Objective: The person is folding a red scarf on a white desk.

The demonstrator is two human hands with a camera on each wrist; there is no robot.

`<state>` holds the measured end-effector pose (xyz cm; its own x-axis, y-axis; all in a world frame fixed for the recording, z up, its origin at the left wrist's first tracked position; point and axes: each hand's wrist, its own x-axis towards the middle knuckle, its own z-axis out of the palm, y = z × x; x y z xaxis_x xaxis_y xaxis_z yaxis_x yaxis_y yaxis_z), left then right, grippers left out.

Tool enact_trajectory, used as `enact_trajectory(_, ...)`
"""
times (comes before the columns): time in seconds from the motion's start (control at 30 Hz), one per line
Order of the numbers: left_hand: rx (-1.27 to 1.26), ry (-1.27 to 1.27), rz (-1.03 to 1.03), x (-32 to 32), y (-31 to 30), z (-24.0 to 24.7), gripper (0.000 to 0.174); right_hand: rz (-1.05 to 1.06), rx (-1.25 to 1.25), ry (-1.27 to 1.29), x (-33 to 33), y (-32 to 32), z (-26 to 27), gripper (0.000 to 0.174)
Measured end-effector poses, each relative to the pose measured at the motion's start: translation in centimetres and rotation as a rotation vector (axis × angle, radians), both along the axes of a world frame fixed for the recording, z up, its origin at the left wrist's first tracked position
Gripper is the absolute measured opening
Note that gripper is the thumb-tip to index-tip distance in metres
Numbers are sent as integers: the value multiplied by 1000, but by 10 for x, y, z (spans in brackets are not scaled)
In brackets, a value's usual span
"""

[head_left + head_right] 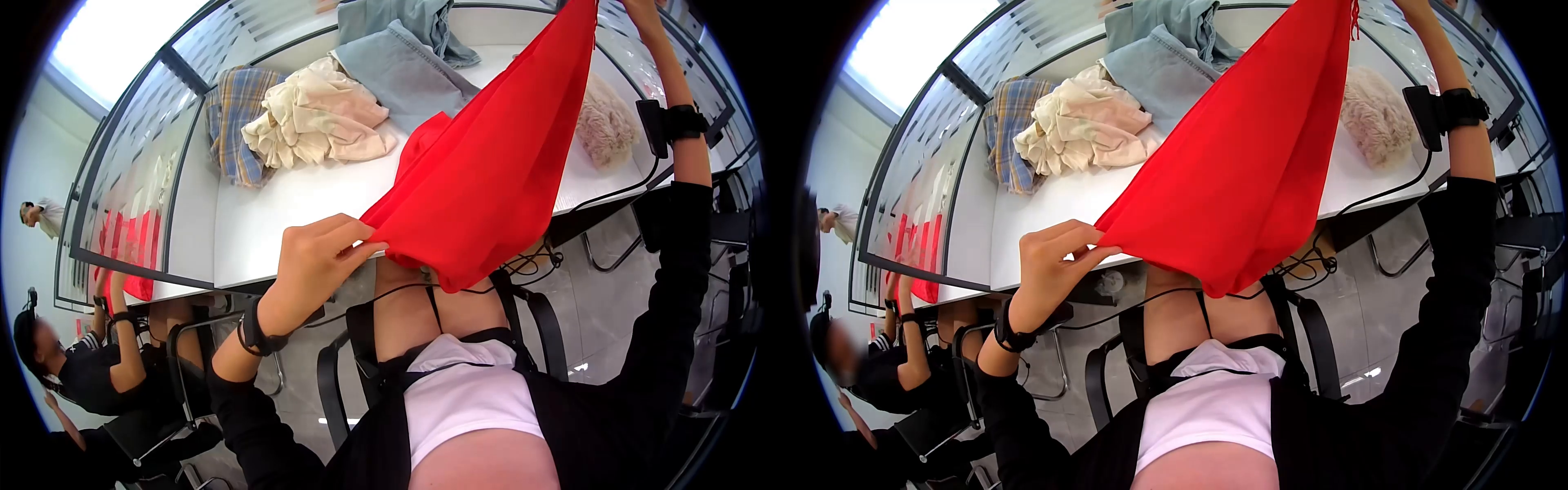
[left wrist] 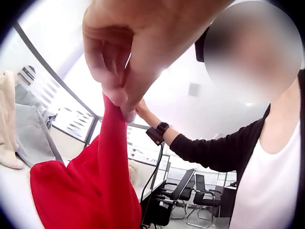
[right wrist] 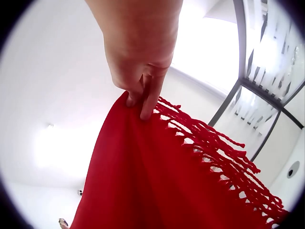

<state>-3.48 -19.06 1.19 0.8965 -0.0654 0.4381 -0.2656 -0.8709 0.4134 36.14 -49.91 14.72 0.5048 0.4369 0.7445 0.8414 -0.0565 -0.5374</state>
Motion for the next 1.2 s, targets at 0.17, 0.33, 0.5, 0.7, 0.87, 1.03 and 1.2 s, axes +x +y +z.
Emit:
enact_trajectory(0.17,82,-72,-49,3,0,-1,15,24,8,-2,4,-4,-4,9)
enact_trajectory(0.33,530,-358,-325,0,-6,0,11,10,0,-25,2,-4,-9,11)
enact_trajectory(0.5,516,-364,-602,-2,-21,-12,13,15,-13,-56,-2,-1,-13,13)
enact_trajectory(0.7,543,-395,-785,5,-29,-12,12,23,-13,-49,-9,1,-17,14)
enact_trajectory(0.87,493,-392,-823,6,-34,-21,12,39,-23,-61,-9,-2,-17,15)
enact_trajectory(1.03,548,-250,-808,5,-29,-13,16,20,-38,-47,-8,-3,-19,13)
enact_trajectory(1.2,408,-211,-702,8,-18,-9,18,1,-47,-26,-4,-6,-21,11)
